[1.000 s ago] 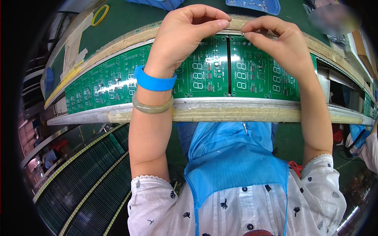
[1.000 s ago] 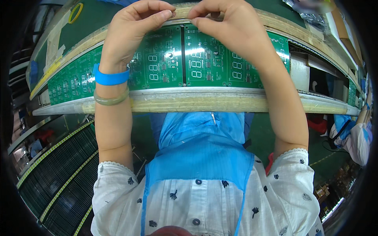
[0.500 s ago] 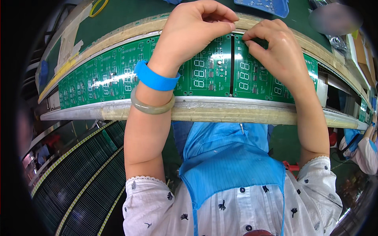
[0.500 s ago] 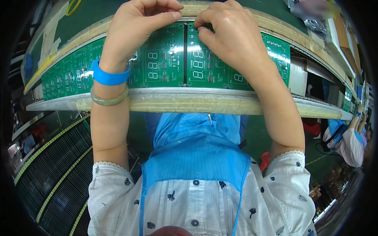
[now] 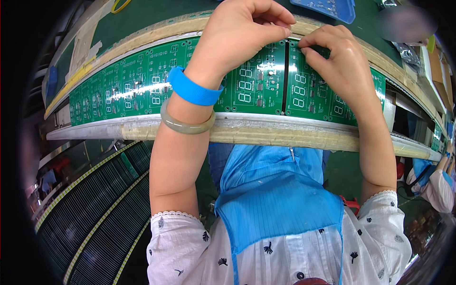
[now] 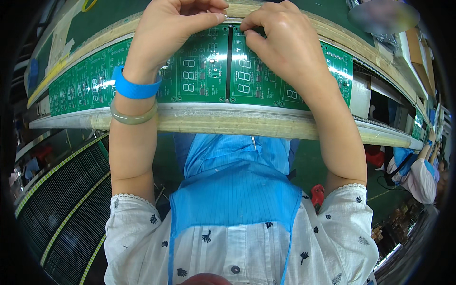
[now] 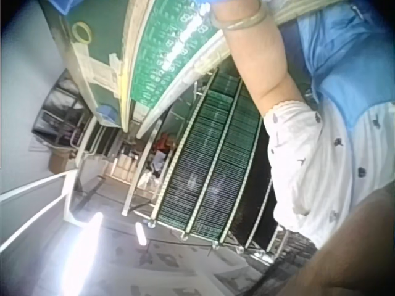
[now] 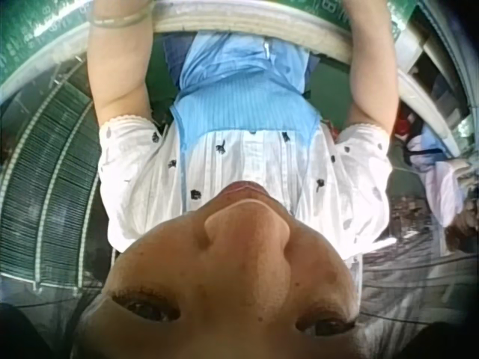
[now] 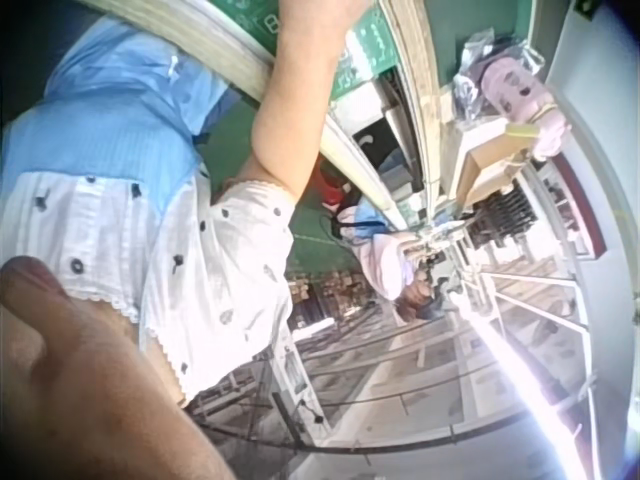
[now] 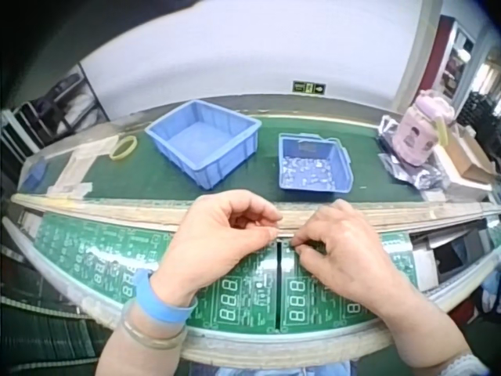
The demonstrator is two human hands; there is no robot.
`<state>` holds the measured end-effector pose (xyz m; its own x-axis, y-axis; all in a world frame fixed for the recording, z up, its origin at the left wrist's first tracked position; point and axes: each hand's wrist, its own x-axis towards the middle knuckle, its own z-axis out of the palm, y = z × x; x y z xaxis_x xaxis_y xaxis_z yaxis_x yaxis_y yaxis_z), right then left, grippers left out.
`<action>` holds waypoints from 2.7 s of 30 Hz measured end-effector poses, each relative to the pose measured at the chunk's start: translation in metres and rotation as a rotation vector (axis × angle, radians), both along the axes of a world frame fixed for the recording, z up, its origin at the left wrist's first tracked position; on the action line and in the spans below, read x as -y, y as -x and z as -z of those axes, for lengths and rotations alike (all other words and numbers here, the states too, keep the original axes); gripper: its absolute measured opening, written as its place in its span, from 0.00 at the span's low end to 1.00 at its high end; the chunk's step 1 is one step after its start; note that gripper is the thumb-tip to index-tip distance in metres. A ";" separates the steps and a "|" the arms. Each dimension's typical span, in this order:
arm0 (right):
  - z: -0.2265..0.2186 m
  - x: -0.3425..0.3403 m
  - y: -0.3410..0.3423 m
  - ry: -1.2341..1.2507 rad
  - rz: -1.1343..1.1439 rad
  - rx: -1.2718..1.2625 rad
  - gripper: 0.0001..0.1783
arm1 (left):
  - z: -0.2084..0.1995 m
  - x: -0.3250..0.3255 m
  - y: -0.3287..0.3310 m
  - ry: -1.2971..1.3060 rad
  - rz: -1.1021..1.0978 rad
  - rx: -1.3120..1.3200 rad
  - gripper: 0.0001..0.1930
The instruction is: Assembling electronic components on a circuit board at a production line.
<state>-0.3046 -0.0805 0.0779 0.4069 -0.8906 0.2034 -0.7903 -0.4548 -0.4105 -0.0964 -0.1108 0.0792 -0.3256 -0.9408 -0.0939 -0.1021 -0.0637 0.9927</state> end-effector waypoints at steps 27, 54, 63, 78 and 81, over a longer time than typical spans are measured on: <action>0.002 0.006 0.023 -0.219 0.109 0.283 0.16 | 0.027 -0.003 0.013 0.439 0.123 0.367 0.08; -0.001 0.008 0.035 -0.114 0.128 0.328 0.12 | -0.002 -0.069 -0.054 0.797 -0.461 1.107 0.16; -0.019 0.024 0.054 0.048 0.118 0.316 0.13 | 0.020 -0.119 -0.110 0.146 -0.470 1.639 0.38; -0.059 0.083 0.054 0.020 0.004 -0.189 0.13 | -0.004 -0.137 -0.022 0.489 -0.191 1.571 0.34; -0.052 0.100 0.053 0.051 -0.010 -0.335 0.11 | -0.029 -0.123 -0.005 0.487 -0.079 1.550 0.30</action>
